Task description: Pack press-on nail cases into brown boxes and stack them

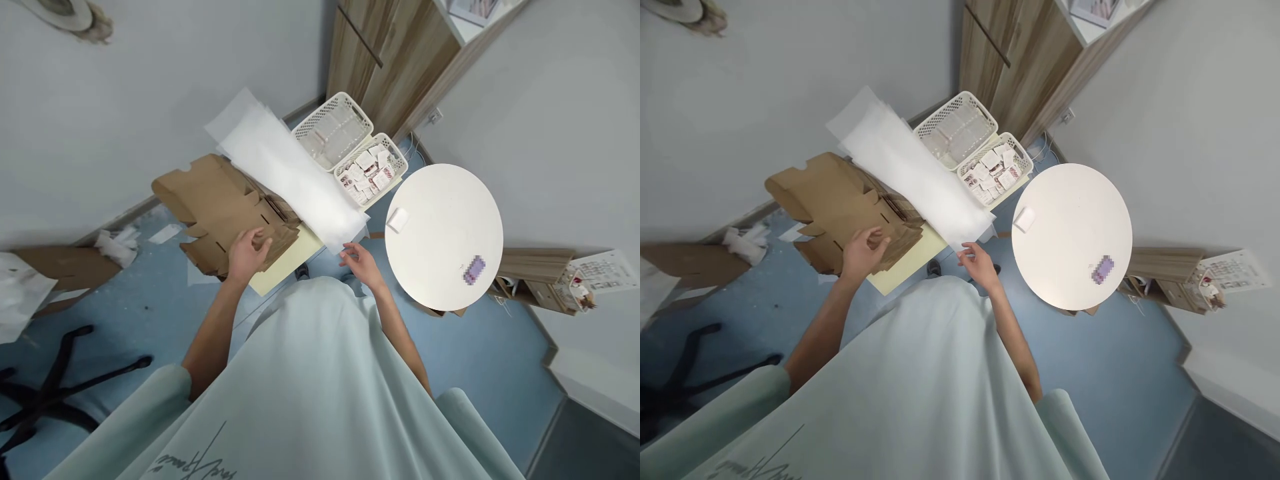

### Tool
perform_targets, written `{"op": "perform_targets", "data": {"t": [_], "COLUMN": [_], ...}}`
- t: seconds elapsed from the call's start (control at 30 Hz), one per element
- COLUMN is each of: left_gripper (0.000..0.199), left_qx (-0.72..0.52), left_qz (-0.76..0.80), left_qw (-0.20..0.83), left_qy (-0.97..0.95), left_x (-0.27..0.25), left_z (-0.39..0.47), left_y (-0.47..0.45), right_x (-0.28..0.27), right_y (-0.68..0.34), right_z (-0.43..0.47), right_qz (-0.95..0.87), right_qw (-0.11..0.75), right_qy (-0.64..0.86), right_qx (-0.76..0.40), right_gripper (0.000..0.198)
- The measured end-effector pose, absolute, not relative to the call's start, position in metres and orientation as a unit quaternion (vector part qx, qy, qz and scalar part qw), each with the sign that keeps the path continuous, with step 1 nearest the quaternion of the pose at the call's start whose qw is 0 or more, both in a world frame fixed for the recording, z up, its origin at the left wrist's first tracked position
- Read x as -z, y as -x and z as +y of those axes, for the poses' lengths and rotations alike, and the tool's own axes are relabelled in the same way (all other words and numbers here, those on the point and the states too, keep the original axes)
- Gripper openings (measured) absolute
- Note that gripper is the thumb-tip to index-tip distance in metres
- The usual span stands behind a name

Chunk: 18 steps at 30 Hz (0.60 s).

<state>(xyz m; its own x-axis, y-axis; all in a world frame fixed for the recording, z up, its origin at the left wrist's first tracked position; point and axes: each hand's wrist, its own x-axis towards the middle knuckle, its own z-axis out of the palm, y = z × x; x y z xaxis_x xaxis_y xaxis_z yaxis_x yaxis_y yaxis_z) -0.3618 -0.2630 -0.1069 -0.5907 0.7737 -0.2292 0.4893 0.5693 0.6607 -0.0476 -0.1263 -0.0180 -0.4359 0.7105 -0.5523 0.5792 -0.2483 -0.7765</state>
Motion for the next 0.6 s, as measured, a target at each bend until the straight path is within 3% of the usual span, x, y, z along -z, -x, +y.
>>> {"op": "perform_targets", "data": {"t": [0.13, 0.3, 0.47, 0.6], "left_gripper": [0.053, 0.043, 0.039, 0.042], "left_qx": [-0.234, -0.273, -0.225, -0.178], "left_qz": [0.823, 0.802, 0.803, 0.807], "left_qw": [0.29, 0.332, 0.307, 0.284], "left_qy": [-0.429, -0.416, -0.459, -0.487], "left_x": [0.118, 0.126, 0.123, 0.118], "left_z": [-0.274, -0.272, -0.261, -0.257], "left_y": [0.381, 0.395, 0.399, 0.394], "right_x": [0.015, 0.017, 0.02, 0.029], "right_y": [0.077, 0.112, 0.165, 0.212], "right_z": [-0.141, -0.149, -0.153, -0.154], "right_qz": [-0.622, -0.674, -0.788, -0.849], "right_qw": [0.014, -0.036, -0.144, -0.228], "right_qy": [0.51, 0.482, 0.38, 0.311], "right_qx": [-0.594, -0.558, -0.462, -0.362], "right_gripper": [0.037, 0.038, 0.064, 0.07]}}
